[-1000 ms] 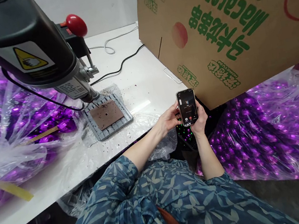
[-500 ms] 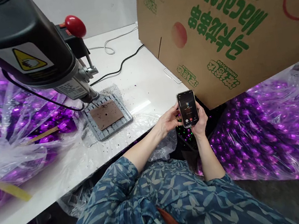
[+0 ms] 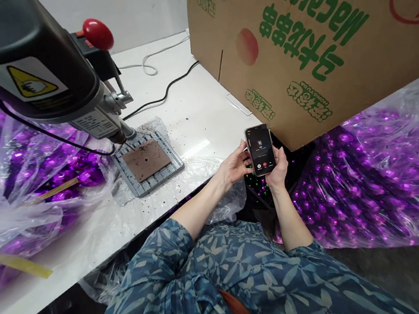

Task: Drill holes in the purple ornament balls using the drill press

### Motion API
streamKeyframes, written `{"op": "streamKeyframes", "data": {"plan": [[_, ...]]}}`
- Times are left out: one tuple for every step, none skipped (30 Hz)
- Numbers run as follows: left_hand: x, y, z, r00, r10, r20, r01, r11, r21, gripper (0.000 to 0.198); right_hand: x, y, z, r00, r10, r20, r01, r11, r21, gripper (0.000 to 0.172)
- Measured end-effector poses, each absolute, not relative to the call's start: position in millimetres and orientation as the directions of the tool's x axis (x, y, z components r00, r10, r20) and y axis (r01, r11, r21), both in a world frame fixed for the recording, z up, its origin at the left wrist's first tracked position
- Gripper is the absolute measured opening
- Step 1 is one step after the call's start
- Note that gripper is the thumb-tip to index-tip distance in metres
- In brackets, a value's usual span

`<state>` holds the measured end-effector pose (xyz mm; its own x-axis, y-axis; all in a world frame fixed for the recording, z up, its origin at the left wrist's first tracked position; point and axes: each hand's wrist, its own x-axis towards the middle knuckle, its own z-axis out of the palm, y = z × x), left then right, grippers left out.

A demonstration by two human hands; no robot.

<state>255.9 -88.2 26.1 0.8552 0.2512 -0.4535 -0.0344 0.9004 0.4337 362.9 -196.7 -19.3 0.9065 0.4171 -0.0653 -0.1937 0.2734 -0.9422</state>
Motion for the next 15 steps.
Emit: {"op": "streamKeyframes", "data": {"plan": [[255.2,-87.6,26.9,0.858,0.253,-0.448,-0.036,0.898,0.439,0.050,364.1,-196.7,-20.4,0.902,0.421,-0.092,-0.219,0.266,-0.939,0.054],[254.6,-87.0,27.7,0.863,0.251,-0.439,-0.036,0.896,0.442,0.049,365.5,-196.9,-21.3,0.897,0.425,-0.118,-0.245,0.258,-0.934,0.053],[254.1,-86.4,28.3,0.869,0.249,-0.428,-0.036,0.894,0.447,0.048,366.9,-197.2,-22.0,0.892,0.429,-0.143,-0.270,0.251,-0.930,0.053],[253.8,-85.9,28.5,0.876,0.246,-0.416,-0.035,0.891,0.453,0.046,368.3,-197.6,-22.3,0.886,0.433,-0.166,-0.292,0.244,-0.925,0.053],[253.8,-85.4,28.3,0.881,0.245,-0.404,-0.034,0.886,0.463,0.044,369.6,-198.1,-22.4,0.881,0.436,-0.185,-0.312,0.239,-0.920,0.052],[253.9,-85.1,27.8,0.886,0.245,-0.394,-0.032,0.879,0.475,0.043,370.6,-198.5,-22.1,0.876,0.438,-0.201,-0.328,0.236,-0.915,0.052],[254.1,-84.8,27.0,0.888,0.248,-0.386,-0.030,0.871,0.490,0.042,371.3,-198.7,-21.6,0.872,0.441,-0.211,-0.340,0.235,-0.911,0.052],[254.4,-84.5,26.1,0.889,0.254,-0.381,-0.030,0.862,0.505,0.043,371.6,-198.8,-20.9,0.869,0.445,-0.218,-0.349,0.236,-0.907,0.053],[254.7,-84.3,25.2,0.889,0.261,-0.377,-0.030,0.854,0.519,0.044,371.6,-198.6,-20.0,0.865,0.449,-0.222,-0.355,0.237,-0.904,0.053],[254.8,-84.2,24.5,0.888,0.267,-0.374,-0.032,0.847,0.530,0.047,371.2,-198.3,-18.9,0.862,0.454,-0.223,-0.360,0.240,-0.902,0.053],[254.8,-84.0,24.0,0.887,0.275,-0.372,-0.035,0.842,0.538,0.050,370.6,-197.7,-17.7,0.859,0.460,-0.224,-0.364,0.243,-0.899,0.053],[254.7,-83.9,23.8,0.885,0.283,-0.370,-0.041,0.839,0.543,0.053,369.7,-197.1,-16.4,0.856,0.466,-0.224,-0.369,0.246,-0.896,0.053],[254.5,-83.9,23.8,0.881,0.294,-0.370,-0.049,0.836,0.546,0.055,368.7,-196.3,-15.0,0.852,0.473,-0.225,-0.375,0.250,-0.893,0.053],[254.2,-83.9,24.2,0.877,0.306,-0.372,-0.058,0.834,0.549,0.056,367.7,-195.6,-13.5,0.847,0.480,-0.228,-0.382,0.252,-0.889,0.053],[253.9,-84.1,24.7,0.872,0.318,-0.372,-0.068,0.831,0.552,0.057,366.6,-195.0,-12.1,0.841,0.489,-0.233,-0.392,0.254,-0.884,0.053]]}}
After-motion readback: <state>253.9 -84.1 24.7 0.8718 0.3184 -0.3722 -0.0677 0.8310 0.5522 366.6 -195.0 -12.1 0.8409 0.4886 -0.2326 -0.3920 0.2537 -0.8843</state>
